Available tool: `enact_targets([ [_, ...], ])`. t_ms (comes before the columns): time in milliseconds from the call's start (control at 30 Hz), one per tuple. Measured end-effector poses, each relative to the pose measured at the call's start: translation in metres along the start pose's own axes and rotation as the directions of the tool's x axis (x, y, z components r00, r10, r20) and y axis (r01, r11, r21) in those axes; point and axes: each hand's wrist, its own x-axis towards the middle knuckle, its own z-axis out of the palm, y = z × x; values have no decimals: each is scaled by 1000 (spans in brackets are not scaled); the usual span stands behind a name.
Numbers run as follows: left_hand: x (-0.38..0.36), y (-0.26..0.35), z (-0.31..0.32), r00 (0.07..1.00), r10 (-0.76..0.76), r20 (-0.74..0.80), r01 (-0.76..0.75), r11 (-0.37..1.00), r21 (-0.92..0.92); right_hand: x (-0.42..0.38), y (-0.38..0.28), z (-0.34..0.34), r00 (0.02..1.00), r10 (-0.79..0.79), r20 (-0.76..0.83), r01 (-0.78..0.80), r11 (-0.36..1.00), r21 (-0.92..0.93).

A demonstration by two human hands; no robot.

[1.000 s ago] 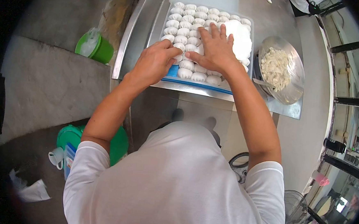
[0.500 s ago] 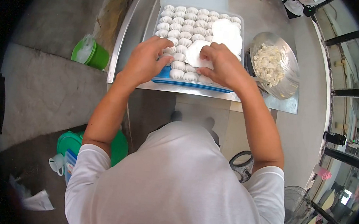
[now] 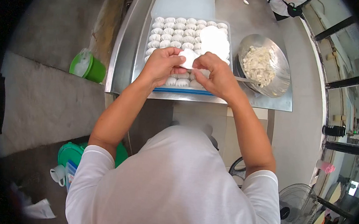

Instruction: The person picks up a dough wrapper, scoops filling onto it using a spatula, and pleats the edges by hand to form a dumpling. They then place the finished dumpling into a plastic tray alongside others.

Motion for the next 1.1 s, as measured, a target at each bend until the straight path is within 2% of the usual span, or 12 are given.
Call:
enact_targets([
  [33, 1, 0, 1, 1000, 4, 9, -4, 1000, 4, -2, -1, -1, 1000, 0, -9, 0, 1000, -6],
  [100, -2, 0, 1, 995, 70, 69, -78, 989, 123, -7, -4, -2, 910, 412, 46, -402, 848, 347],
  [133, -4, 0, 4, 995, 65, 81, -75, 989, 128, -8, 0, 3, 919, 390, -47, -337, 844, 417],
  [300, -16, 7, 19, 959, 174, 223, -234, 932, 276, -13, -1, 6, 891, 442, -104, -357, 824, 441],
  [433, -13, 1, 17, 948, 209, 238, -274, 918, 286, -21, 0, 7, 865, 494, -94, -336, 707, 622],
  [600, -19, 1, 23, 960, 184, 211, -236, 938, 254, -31, 3, 12, 876, 461, -143, -286, 734, 616],
  [700, -18, 4, 23, 987, 62, 151, -72, 995, 62, -34, -8, 3, 807, 572, -146, -329, 641, 693],
  [800, -19, -1, 26, 982, 74, 174, -91, 992, 88, -35, -12, 5, 764, 637, -101, -338, 529, 779],
  [867, -22, -2, 31, 976, 102, 192, -127, 984, 125, -38, -9, 11, 845, 502, -187, -293, 725, 623],
  [900, -22, -3, 33, 969, 133, 208, -168, 973, 160, -39, -8, 9, 843, 503, -191, -292, 726, 622],
  [1033, -20, -3, 29, 965, 115, 234, -144, 983, 112, -47, -3, 4, 806, 576, -135, -286, 579, 764],
  [1100, -22, 1, 31, 971, 77, 228, -72, 997, -31, -47, -3, 1, 774, 622, -118, -273, 496, 824],
])
